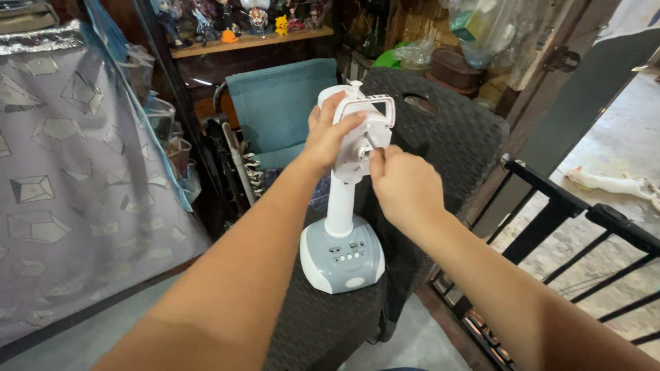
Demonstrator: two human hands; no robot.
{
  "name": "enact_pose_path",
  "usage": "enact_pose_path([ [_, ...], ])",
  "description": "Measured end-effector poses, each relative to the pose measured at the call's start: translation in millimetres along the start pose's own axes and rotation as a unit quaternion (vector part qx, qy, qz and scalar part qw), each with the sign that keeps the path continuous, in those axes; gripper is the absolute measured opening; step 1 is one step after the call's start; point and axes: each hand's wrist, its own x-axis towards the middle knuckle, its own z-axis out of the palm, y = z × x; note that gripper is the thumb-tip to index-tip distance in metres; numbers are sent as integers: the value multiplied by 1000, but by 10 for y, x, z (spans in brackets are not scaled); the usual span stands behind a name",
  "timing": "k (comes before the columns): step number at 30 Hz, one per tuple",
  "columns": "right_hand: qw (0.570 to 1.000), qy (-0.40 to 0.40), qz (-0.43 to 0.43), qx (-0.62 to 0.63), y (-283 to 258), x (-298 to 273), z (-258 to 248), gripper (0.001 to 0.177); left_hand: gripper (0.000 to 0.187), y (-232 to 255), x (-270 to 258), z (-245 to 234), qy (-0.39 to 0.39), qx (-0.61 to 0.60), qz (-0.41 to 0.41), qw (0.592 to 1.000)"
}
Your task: The person uses a screwdriver to loosen and remove a central screw from the back of a standing electric fan's head. After removing the screw, the person picks up the front fan grille and wipes it with a cloth.
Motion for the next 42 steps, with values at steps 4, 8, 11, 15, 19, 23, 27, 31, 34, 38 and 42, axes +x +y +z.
enact_pose_path([
  [4,994,-38,61,81,67,161,55,44,78,30,29,16,-12,-12,-17,1000],
  [8,958,-93,131,237,118,315,50,45,76,32,44,29,8,14,-6,1000],
  [11,818,-199,284,459,89,379,49,31,75,15,34,25,17,26,-10,999],
  [15,698,-227,332,593,77,416,61,28,74,14,35,23,21,26,-8,999],
  [19,549,-241,374,707,184,448,132,27,72,25,17,40,29,31,5,999],
  [23,289,-264,409,824,295,486,237,28,72,52,-40,50,27,29,-2,999],
  [27,72,-239,397,883,303,434,296,24,74,81,-83,49,33,40,-5,999],
  [31,-76,-184,398,896,216,306,286,20,75,89,-113,69,43,48,-3,998],
  [34,-155,-143,383,899,142,225,273,19,77,93,-134,92,47,45,-13,998],
  [38,-78,-200,376,901,125,258,225,27,79,122,-161,61,46,61,-21,997],
  [42,296,-250,463,797,294,362,63,46,79,118,-201,74,23,9,-34,999],
])
